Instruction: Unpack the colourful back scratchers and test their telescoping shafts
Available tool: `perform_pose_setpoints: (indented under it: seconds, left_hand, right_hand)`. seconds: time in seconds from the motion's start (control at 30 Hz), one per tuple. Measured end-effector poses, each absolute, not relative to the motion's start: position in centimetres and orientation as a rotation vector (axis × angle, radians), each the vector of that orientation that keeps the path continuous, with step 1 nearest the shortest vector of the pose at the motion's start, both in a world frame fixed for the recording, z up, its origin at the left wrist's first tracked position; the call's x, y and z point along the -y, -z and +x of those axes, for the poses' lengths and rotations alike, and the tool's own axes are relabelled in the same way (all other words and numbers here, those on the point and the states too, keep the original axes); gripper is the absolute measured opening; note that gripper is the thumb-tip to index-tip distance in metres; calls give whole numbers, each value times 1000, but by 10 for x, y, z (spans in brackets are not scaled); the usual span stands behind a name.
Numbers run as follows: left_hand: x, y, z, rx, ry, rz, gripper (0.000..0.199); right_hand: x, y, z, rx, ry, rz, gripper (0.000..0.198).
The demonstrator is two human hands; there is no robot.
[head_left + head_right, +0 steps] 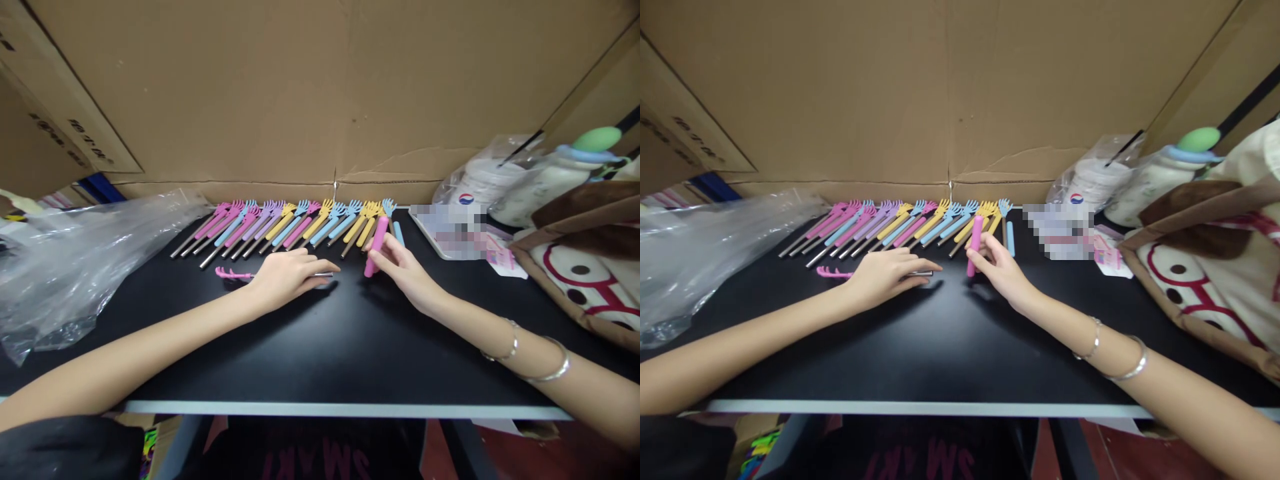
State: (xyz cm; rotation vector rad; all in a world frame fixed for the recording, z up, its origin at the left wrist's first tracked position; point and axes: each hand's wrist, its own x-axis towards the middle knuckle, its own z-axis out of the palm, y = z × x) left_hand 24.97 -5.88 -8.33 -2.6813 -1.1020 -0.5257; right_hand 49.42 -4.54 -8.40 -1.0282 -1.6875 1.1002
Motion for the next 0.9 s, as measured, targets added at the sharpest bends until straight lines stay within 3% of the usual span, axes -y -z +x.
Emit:
perform_pose_setpoints:
  seconds: [0.23,0.53,0.9]
  left_hand:
    - [62,86,248,1172,463,-2783,26]
    - [53,95,244,1338,677,-2834,21]
    - [52,105,246,1138,781,-2651,22]
  right_hand:
    - [41,88,498,1460,-1189,-1016,28]
    - [43,83,496,1453,-1454,-909,25]
    - [39,97,495,1566,-1332,-931,21]
